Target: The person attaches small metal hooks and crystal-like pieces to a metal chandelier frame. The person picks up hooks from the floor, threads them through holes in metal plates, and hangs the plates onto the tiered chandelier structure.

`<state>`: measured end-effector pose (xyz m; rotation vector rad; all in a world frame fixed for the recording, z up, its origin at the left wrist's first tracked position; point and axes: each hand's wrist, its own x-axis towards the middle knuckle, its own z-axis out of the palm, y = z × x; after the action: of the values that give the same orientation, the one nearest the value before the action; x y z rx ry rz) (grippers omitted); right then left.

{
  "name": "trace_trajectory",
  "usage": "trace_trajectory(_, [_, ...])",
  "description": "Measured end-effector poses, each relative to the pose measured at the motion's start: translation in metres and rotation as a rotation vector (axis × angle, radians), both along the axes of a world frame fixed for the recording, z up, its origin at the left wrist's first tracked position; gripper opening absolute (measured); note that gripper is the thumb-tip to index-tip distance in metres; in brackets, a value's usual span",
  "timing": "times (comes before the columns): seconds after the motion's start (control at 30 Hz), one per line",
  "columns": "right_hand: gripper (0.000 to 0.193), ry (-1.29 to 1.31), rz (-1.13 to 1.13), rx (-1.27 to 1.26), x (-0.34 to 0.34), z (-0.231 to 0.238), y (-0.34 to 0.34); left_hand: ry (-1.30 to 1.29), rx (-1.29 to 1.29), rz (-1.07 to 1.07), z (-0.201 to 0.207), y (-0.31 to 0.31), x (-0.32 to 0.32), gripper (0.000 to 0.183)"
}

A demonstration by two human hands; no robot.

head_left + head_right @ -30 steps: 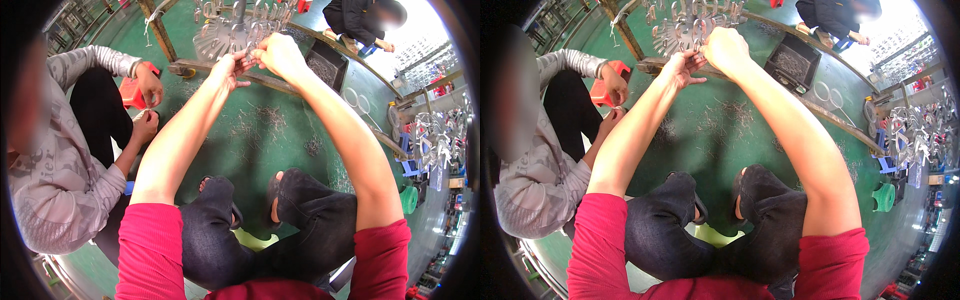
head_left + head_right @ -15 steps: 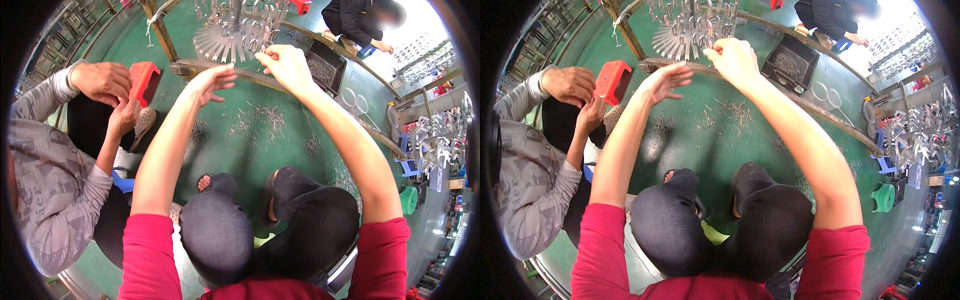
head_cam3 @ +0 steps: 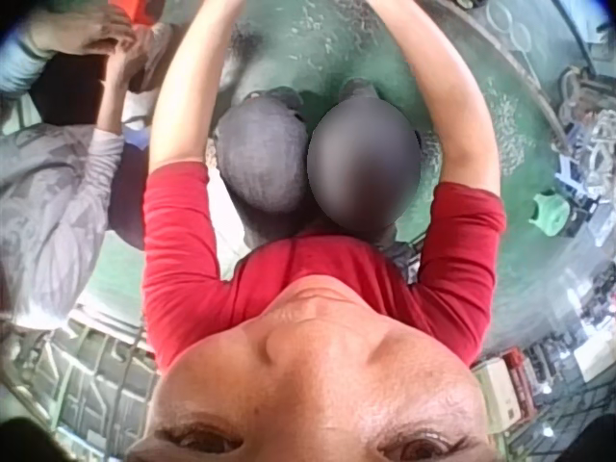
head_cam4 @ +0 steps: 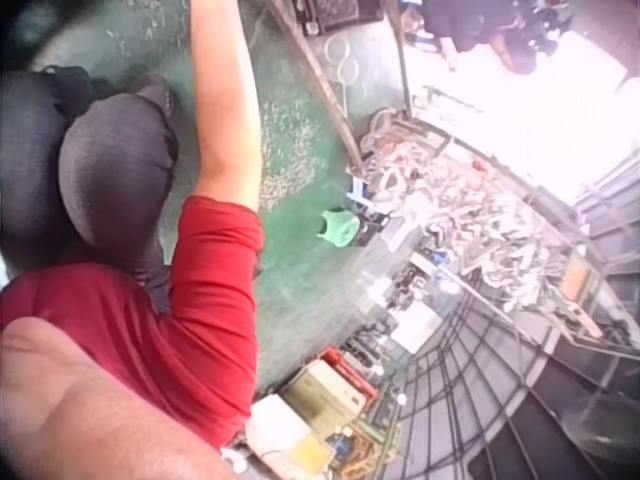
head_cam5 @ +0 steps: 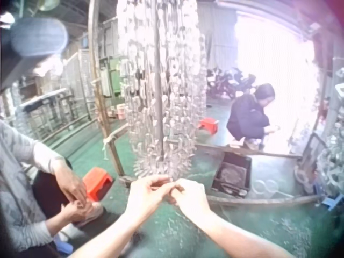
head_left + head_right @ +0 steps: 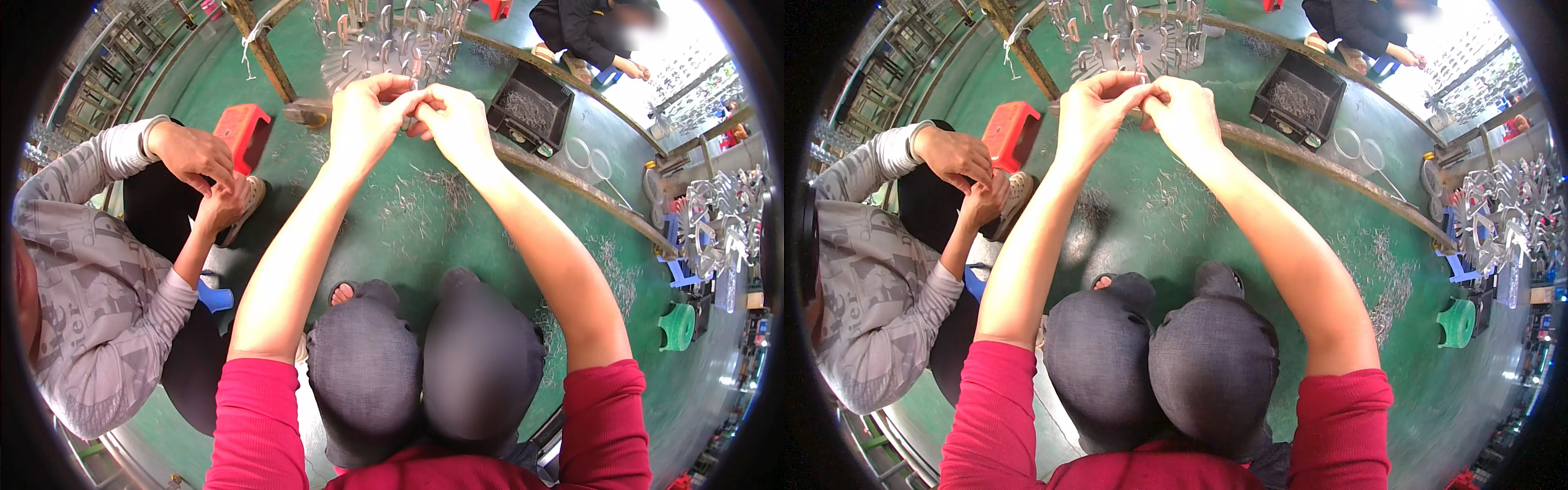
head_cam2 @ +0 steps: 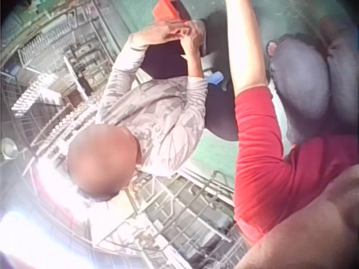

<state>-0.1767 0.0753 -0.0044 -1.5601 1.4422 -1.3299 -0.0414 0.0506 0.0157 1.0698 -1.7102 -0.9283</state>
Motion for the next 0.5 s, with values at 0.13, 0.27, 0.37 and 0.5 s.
trace_trajectory(0.13, [0.011,-0.108,0.046,0.01,-0.002,-0.003,0.002,-0.072,-0.084,0.033,0.004,0.004,-0.001,0.023])
trace_trajectory(0.27, [0.012,-0.267,0.117,0.063,-0.01,-0.007,0.003,-0.104,-0.093,0.029,-0.002,-0.003,0.0,0.023])
trace_trajectory(0.37, [0.026,-0.454,0.082,0.09,-0.007,-0.011,0.007,0.155,0.082,0.002,-0.013,0.003,-0.002,0.019])
trace_trajectory(0.5, [0.019,-0.425,-0.014,0.137,-0.01,-0.051,0.018,0.09,0.008,0.017,-0.003,0.001,0.009,0.017])
